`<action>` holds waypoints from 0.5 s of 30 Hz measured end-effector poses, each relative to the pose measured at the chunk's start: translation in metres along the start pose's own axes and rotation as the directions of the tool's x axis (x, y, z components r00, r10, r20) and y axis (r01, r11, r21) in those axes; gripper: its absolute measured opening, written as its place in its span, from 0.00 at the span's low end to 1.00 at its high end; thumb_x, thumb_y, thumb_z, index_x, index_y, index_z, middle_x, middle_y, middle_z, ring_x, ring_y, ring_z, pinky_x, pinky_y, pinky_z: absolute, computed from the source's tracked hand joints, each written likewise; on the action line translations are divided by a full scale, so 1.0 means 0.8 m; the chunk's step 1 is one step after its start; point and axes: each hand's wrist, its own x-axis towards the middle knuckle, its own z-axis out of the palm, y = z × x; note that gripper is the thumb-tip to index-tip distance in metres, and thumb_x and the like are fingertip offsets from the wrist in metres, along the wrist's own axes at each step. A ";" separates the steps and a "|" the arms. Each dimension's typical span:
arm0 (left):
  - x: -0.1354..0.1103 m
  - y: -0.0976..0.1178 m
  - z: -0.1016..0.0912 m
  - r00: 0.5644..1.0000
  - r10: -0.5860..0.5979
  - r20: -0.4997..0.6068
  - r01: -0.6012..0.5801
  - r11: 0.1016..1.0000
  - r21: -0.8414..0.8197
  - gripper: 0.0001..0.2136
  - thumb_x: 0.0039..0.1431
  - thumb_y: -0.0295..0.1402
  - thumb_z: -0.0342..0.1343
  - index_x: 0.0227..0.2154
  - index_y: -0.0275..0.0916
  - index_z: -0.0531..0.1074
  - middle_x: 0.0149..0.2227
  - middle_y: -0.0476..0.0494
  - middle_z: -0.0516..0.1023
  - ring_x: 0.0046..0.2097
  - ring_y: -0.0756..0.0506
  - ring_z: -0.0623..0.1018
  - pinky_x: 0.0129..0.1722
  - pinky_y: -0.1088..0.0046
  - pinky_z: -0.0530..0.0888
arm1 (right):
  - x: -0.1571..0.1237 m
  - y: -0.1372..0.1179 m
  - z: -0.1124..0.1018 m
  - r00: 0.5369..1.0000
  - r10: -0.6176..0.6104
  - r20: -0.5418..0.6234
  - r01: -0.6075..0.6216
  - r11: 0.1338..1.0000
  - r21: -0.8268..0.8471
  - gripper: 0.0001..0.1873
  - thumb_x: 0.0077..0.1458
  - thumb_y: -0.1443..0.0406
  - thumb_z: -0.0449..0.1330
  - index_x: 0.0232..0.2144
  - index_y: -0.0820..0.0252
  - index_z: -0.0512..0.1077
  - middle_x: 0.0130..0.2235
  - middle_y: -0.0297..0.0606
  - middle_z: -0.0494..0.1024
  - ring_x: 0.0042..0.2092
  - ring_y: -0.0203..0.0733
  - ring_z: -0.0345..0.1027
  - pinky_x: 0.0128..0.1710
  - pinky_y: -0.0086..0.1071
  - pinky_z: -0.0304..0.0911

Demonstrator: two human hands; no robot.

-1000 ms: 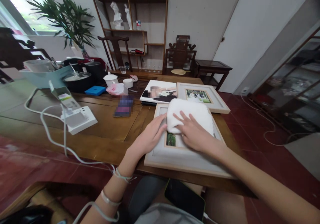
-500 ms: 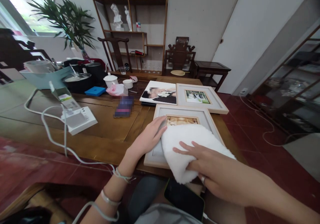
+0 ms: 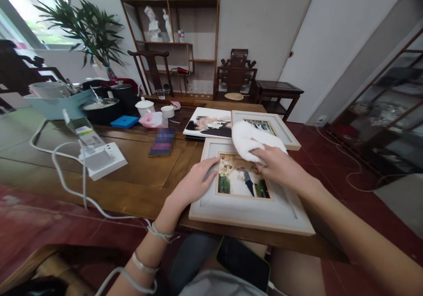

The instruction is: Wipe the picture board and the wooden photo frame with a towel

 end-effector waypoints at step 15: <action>0.002 0.001 -0.001 0.998 0.059 -0.018 -0.060 0.998 -0.023 0.16 0.64 0.32 0.47 0.53 0.38 0.67 0.55 0.39 0.72 0.57 0.42 0.71 0.58 0.60 0.66 | 0.017 0.002 0.018 0.966 -0.212 0.147 0.223 0.973 -0.066 0.29 0.37 0.84 0.48 0.37 0.60 0.75 0.58 0.46 0.68 0.58 0.52 0.61 0.51 0.44 0.60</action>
